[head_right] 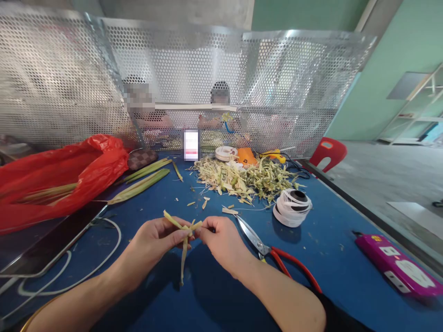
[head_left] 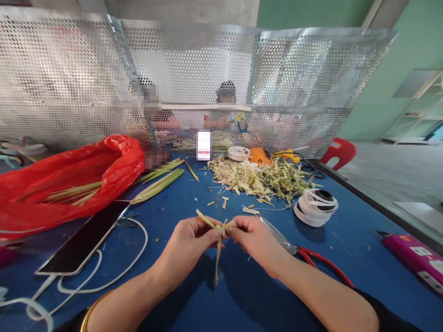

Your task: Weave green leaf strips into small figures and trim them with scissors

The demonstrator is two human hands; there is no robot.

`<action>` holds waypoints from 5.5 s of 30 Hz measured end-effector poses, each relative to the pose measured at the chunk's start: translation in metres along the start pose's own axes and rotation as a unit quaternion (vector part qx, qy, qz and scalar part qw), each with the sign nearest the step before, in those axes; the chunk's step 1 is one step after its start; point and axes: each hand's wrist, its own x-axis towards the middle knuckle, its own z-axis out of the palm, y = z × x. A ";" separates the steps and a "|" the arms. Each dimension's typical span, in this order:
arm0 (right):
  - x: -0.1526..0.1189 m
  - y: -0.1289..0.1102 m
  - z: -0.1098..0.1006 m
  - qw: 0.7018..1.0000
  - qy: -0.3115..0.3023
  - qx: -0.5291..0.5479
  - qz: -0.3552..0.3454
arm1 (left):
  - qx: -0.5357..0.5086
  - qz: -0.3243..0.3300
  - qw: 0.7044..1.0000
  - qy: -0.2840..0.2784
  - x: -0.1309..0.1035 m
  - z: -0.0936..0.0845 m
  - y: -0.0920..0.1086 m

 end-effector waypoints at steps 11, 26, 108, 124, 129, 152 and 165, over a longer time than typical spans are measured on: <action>-0.016 -0.007 -0.002 0.861 0.065 -0.376 -0.336 | 0.088 0.041 0.993 0.071 0.002 -0.003 -0.003; -0.008 -0.015 -0.006 0.995 -0.053 -0.079 -0.024 | 0.137 0.010 0.988 -0.075 -0.008 0.005 0.003; -0.015 -0.012 -0.003 0.935 0.000 -0.244 -0.258 | 0.086 0.002 0.987 0.137 0.008 -0.005 0.000; -0.013 -0.017 -0.006 0.972 -0.025 -0.102 -0.210 | 0.247 -0.010 0.967 -0.065 0.000 0.003 -0.012; -0.002 -0.018 -0.012 0.988 -0.007 -0.081 -0.132 | 0.180 -0.029 0.976 -0.121 -0.007 0.007 -0.003; -0.013 -0.015 -0.006 0.941 -0.023 -0.127 -0.314 | 0.145 0.053 0.986 0.068 0.008 -0.005 -0.010; 0.008 -0.009 -0.017 0.978 0.048 -0.142 -0.143 | 0.094 0.018 0.993 -0.062 -0.003 0.003 0.003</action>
